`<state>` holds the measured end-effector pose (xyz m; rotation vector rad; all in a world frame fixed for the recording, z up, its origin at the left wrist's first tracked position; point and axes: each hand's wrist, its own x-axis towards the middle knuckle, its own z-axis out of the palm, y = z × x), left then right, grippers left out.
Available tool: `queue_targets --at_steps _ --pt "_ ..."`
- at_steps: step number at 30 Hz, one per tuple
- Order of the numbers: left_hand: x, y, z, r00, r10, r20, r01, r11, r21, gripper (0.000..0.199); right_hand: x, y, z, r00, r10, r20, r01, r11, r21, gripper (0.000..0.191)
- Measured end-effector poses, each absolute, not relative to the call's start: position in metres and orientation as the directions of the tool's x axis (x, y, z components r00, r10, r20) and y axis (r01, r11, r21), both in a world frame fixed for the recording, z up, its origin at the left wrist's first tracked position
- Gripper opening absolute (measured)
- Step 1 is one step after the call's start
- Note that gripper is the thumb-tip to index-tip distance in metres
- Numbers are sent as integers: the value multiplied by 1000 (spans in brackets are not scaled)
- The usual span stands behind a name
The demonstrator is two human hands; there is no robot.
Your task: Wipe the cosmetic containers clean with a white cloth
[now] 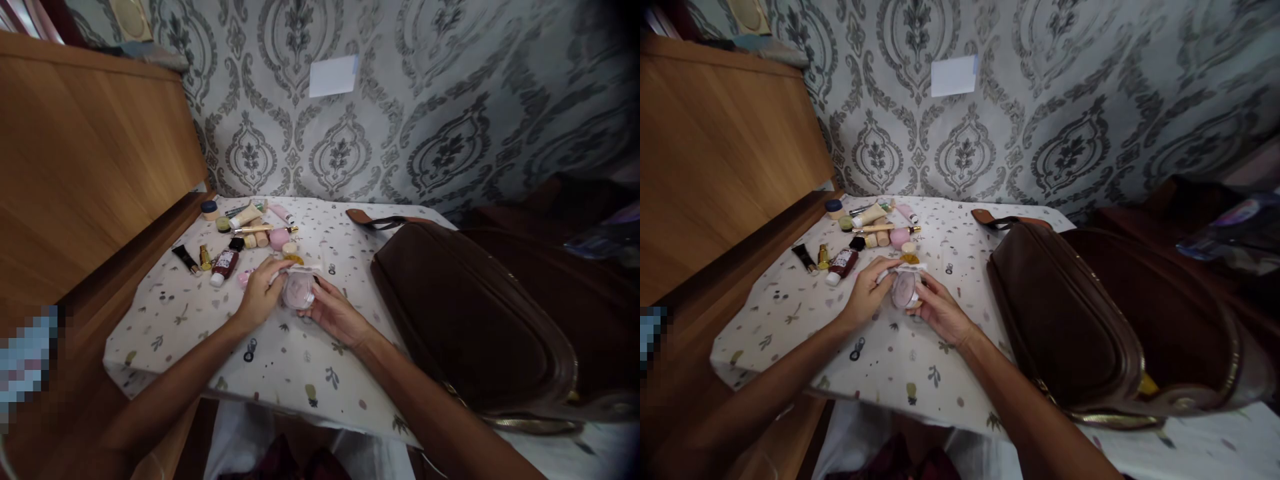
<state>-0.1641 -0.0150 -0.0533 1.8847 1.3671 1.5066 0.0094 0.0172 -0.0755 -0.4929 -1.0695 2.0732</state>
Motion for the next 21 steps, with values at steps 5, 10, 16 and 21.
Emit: queue_targets --at_steps 5,10,16,21 --pt "-165 -15 -55 -35 841 540 424 -477 770 29 9 15 -73 -668 744 -4 -430 -390 -814 44" --pt "-165 -15 -52 -97 894 437 318 -388 865 24 9 12 -69 -649 761 18 -408 -328 -852 45" --pt "-165 -14 -52 -166 922 349 274 -297 915 10 9 11 -75 -652 758 22 -300 -231 -926 61" --pt "-169 -14 -59 -184 932 312 236 -266 935 32 9 14 -77 -637 771 19 -337 -256 -906 56"
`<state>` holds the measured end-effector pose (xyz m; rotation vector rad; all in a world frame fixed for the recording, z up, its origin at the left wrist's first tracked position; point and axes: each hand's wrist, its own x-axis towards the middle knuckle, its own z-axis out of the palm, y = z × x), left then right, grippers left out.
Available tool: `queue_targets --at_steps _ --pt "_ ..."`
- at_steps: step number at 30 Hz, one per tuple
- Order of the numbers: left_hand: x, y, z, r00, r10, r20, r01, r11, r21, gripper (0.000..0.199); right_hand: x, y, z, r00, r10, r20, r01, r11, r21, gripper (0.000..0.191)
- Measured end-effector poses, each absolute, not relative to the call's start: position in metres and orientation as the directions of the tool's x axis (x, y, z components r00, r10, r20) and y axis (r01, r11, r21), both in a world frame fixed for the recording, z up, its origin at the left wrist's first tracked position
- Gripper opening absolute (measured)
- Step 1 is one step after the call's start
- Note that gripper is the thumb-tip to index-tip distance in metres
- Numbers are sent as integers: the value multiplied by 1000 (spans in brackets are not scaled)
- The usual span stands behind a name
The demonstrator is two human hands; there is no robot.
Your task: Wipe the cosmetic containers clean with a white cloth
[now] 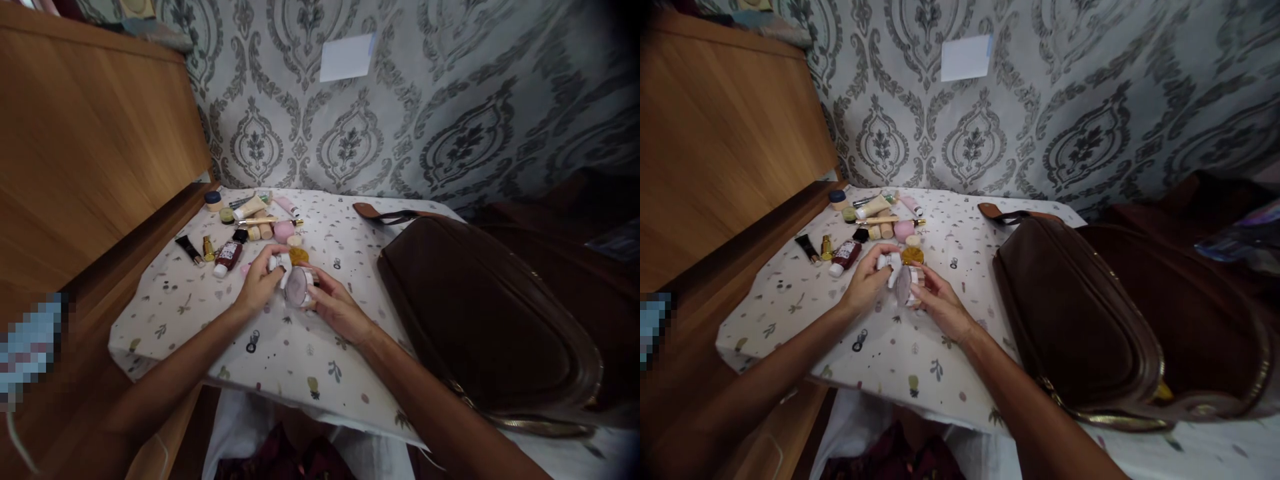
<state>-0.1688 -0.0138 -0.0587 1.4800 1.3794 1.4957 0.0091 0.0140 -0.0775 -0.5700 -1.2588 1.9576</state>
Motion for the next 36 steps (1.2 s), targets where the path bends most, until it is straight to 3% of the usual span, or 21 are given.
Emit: queue_targets --at_steps 10,17,23,26,32,36 --pt "-169 -17 -58 -216 890 401 478 -261 838 26 8 15 -79 -643 766 -1 -336 -283 -898 56" --pt "-165 -19 -59 -144 834 532 357 -458 814 23 6 15 -81 -637 771 -1 -353 -293 -889 54" --pt "-162 -22 -61 76 740 669 303 -656 691 40 7 20 -85 -621 784 7 -436 -338 -834 36" --pt "-165 -23 -61 154 718 678 313 -687 656 41 8 22 -84 -614 789 -28 -441 -372 -817 38" --pt "-167 -23 -64 95 687 720 413 -685 600 43 9 20 -81 -680 733 -22 -387 -384 -839 40" --pt "-168 -21 -63 26 724 689 460 -620 635 39 11 17 -80 -695 719 -2 -374 -365 -853 37"
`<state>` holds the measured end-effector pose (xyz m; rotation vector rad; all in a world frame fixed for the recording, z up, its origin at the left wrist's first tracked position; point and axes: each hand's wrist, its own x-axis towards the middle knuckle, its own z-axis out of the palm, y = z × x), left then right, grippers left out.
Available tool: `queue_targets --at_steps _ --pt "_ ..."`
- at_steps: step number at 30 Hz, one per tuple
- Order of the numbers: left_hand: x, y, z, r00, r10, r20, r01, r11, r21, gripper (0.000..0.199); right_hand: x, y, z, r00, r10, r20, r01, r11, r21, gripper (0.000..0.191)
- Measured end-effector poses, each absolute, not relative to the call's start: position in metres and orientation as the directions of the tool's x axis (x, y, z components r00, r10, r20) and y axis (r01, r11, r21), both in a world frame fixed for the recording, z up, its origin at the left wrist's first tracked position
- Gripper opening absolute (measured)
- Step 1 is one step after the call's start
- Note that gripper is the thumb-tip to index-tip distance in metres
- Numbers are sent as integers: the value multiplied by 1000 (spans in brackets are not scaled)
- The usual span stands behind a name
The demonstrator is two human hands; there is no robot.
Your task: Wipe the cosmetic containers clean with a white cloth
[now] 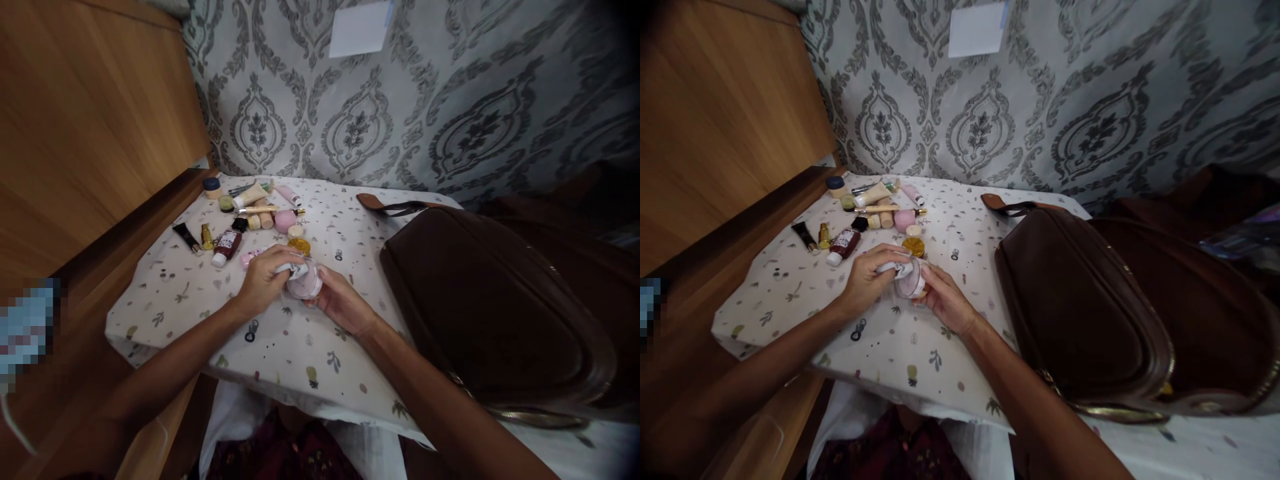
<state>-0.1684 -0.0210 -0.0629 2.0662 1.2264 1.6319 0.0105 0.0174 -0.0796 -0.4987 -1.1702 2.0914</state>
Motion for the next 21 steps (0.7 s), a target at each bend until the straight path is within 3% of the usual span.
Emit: queue_targets --at_steps 13,21 --pt "-172 -22 -63 -38 840 541 510 -449 733 35 14 17 -74 -668 743 37 -480 -393 -784 36" --pt "-170 -26 -59 -14 868 496 547 -409 731 32 13 18 -78 -639 767 57 -465 -326 -823 37"
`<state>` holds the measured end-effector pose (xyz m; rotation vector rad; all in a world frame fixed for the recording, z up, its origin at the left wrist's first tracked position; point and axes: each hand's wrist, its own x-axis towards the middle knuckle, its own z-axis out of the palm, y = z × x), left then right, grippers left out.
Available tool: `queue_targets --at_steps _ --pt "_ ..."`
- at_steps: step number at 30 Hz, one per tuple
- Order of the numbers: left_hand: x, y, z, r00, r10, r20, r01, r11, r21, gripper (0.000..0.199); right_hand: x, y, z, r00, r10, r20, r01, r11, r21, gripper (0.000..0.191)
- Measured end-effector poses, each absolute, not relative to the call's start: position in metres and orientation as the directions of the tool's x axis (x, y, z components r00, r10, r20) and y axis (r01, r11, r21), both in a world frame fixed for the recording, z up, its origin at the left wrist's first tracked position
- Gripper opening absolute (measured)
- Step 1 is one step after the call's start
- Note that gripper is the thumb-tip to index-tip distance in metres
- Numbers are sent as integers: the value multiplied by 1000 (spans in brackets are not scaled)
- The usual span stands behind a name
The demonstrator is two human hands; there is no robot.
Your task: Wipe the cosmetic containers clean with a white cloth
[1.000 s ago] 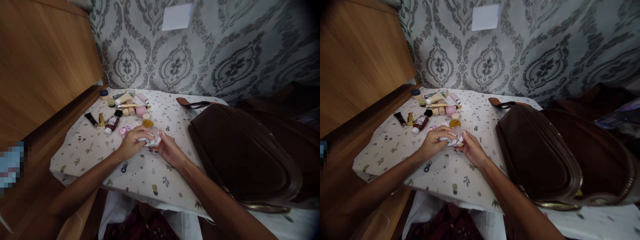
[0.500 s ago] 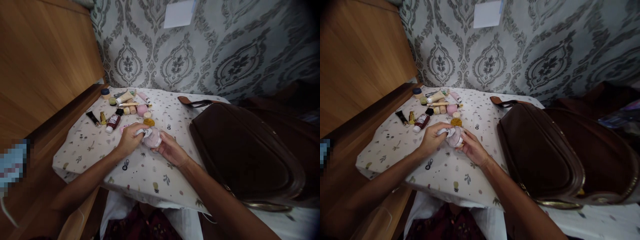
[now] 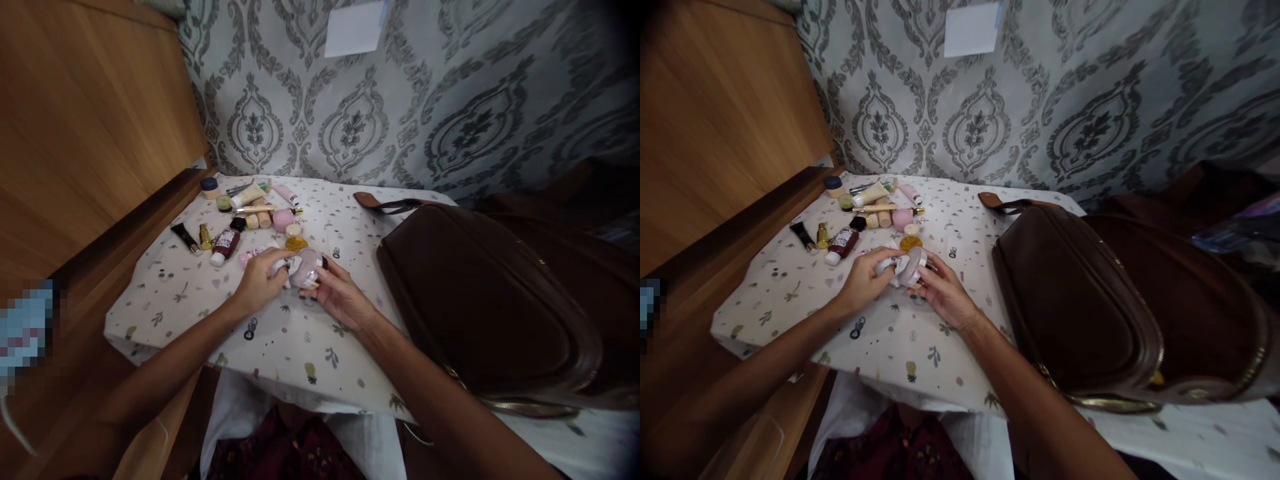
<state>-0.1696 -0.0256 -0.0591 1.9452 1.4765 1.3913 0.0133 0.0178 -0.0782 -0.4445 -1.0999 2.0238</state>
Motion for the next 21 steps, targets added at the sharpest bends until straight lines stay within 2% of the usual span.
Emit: queue_targets --at_steps 6,9,16,21 --pt "-168 -25 -59 -39 892 450 513 -369 775 23 14 19 -78 -643 764 50 -428 -304 -851 50" --pt "-172 -22 -62 -87 895 437 440 -359 823 20 13 18 -77 -636 770 45 -441 -315 -840 48" --pt "-176 -22 -56 -228 914 336 283 -268 921 36 14 19 -73 -595 804 -8 -462 -350 -815 39" --pt "-175 -26 -48 -129 969 209 196 -182 964 24 13 19 -75 -611 792 -10 -459 -365 -810 40"
